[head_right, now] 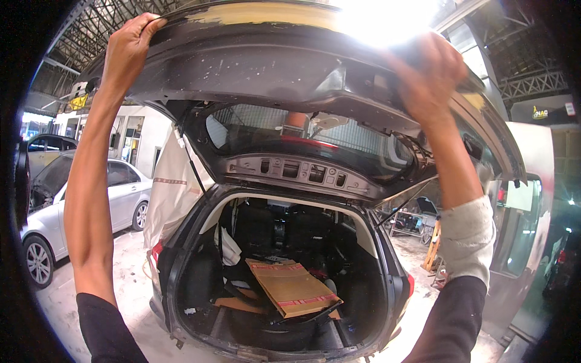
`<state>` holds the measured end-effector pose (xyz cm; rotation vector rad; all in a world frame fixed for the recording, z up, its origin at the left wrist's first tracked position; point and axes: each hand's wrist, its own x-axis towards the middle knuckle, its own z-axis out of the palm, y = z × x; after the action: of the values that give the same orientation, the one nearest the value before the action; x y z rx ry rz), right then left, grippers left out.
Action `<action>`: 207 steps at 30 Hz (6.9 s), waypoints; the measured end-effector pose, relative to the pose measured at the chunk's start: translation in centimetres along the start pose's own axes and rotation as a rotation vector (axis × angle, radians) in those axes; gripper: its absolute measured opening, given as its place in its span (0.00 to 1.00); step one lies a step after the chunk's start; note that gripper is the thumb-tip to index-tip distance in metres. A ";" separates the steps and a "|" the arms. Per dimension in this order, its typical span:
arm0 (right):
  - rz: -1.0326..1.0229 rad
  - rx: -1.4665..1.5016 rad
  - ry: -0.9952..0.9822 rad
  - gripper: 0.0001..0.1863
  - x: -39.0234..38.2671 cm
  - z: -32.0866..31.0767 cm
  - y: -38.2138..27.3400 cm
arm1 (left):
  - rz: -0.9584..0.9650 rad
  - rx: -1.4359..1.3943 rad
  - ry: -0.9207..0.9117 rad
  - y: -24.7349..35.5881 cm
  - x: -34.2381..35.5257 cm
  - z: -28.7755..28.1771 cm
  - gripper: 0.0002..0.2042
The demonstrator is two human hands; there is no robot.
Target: The person sands the inner edge of an open car tailgate using a sanding block, dipping the block into a bucket of water between passes.
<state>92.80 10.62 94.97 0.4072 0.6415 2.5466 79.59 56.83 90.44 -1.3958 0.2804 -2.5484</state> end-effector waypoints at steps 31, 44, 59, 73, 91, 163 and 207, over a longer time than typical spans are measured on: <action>-0.043 0.082 -0.049 0.20 6.2 2.8 -5.6 | 0.062 0.074 0.002 0.6 0.2 0.3 0.13; -0.042 -0.034 -0.101 0.20 -6.6 -2.6 7.0 | -0.109 -0.092 -0.035 0.9 0.6 0.8 0.14; -0.011 0.008 -0.087 0.23 -9.8 -4.0 10.4 | -0.163 -0.075 -0.102 -0.6 0.7 0.9 0.16; -0.070 0.031 -0.032 0.25 -6.3 -0.9 6.6 | -0.172 -0.029 -0.096 -1.4 0.3 0.9 0.17; -0.015 -0.043 -0.052 0.23 -12.6 -2.2 12.5 | -0.236 -0.055 -0.194 -2.8 2.0 1.6 0.18; 0.003 0.044 -0.004 0.35 -0.1 5.2 0.2 | -0.053 -0.114 0.068 3.9 3.1 1.8 0.10; 0.000 0.126 0.101 0.30 12.8 9.0 -13.2 | -0.003 -0.027 0.011 1.0 3.2 2.3 0.14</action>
<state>90.48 30.73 97.97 0.3215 0.8424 2.5475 79.95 54.85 94.01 -1.3931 0.3157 -2.5641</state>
